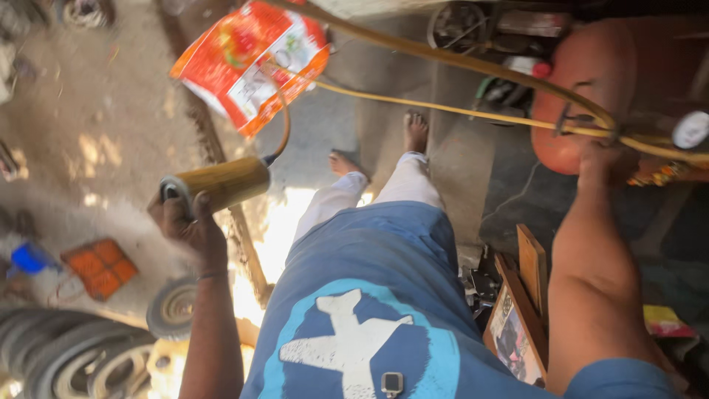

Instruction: The person holds a cylindrical pleated air filter and uses a compressed-air blow gun to blow dust off it, rotating the filter to clean different sides. They then carry the filter and walk across the workshop yard.

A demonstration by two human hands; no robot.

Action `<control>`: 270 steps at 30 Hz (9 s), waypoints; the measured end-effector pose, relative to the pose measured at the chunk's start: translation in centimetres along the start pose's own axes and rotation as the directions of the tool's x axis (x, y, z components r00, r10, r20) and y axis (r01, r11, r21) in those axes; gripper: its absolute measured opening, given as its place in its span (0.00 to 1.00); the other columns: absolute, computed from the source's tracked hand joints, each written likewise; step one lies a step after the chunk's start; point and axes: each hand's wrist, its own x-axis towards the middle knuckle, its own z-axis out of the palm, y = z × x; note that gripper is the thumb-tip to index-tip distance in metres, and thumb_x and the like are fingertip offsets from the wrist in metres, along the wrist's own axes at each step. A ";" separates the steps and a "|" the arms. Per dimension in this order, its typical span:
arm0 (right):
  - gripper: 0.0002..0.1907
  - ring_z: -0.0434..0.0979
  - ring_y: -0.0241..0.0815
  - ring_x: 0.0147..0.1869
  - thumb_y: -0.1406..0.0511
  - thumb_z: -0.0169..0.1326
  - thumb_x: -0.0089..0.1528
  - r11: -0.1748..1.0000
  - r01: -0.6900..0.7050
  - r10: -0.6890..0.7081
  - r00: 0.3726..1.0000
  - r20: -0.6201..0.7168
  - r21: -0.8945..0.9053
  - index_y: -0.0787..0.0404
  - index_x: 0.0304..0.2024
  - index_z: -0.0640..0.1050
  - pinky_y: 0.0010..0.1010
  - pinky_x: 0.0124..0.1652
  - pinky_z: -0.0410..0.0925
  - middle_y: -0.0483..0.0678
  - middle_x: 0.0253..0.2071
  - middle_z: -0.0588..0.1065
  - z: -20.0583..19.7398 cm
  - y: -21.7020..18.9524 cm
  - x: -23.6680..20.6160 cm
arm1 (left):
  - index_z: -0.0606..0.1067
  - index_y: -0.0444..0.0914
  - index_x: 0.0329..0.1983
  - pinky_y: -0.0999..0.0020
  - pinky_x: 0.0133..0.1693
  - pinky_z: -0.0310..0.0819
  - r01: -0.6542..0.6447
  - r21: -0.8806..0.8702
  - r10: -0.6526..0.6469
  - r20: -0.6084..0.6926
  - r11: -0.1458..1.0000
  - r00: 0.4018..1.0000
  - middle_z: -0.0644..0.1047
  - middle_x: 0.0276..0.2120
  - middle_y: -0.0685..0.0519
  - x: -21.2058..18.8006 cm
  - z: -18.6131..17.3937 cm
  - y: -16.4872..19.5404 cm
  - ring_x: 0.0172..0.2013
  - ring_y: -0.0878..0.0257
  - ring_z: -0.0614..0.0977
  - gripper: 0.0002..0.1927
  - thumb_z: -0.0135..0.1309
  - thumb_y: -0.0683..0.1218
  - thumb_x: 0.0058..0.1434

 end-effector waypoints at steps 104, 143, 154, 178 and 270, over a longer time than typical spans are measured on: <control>0.13 0.79 0.62 0.35 0.59 0.59 0.59 -0.632 0.586 -0.082 -0.700 0.709 0.506 0.59 0.42 0.79 0.50 0.35 0.69 0.59 0.28 0.78 23.0 -38.9 -91.6 | 0.79 0.30 0.47 0.66 0.39 0.78 0.551 -0.692 -0.876 -0.451 0.466 0.173 0.82 0.38 0.48 -15.3 -35.3 -39.5 0.38 0.62 0.83 0.27 0.69 0.56 0.57; 0.22 0.81 0.44 0.31 0.54 0.64 0.55 -0.566 0.733 -0.116 -0.523 0.845 0.376 0.59 0.46 0.82 0.37 0.33 0.71 0.53 0.28 0.80 29.0 -39.4 -101.4 | 0.77 0.31 0.50 0.64 0.45 0.78 0.504 -0.728 -0.886 -0.364 0.464 0.288 0.81 0.44 0.46 -12.6 -43.3 -52.1 0.45 0.60 0.82 0.32 0.67 0.61 0.56; 0.16 0.81 0.60 0.38 0.60 0.58 0.57 -0.559 0.736 -0.342 -0.624 0.702 0.382 0.60 0.46 0.80 0.46 0.37 0.72 0.61 0.31 0.79 30.5 -34.7 -106.2 | 0.79 0.30 0.51 0.65 0.44 0.77 0.541 -0.671 -0.862 -0.374 0.507 0.343 0.82 0.41 0.44 -14.3 -49.5 -56.7 0.43 0.59 0.83 0.32 0.66 0.61 0.58; 0.16 0.82 0.50 0.33 0.61 0.58 0.57 -0.480 0.804 -0.359 -0.545 0.758 0.351 0.60 0.46 0.80 0.41 0.35 0.72 0.55 0.28 0.78 33.1 -30.3 -112.4 | 0.79 0.31 0.48 0.65 0.44 0.79 0.466 -0.652 -0.797 -0.420 0.598 0.435 0.80 0.46 0.45 -17.3 -55.2 -62.7 0.44 0.57 0.83 0.25 0.65 0.58 0.61; 0.14 0.80 0.45 0.29 0.59 0.56 0.58 -0.487 0.800 -0.306 -0.532 0.789 0.351 0.60 0.41 0.80 0.40 0.33 0.70 0.52 0.25 0.77 32.9 -29.7 -113.1 | 0.78 0.30 0.47 0.71 0.32 0.78 0.448 -0.781 -0.897 -0.336 0.435 0.287 0.79 0.32 0.49 -20.3 -52.6 -63.1 0.32 0.66 0.81 0.33 0.63 0.65 0.61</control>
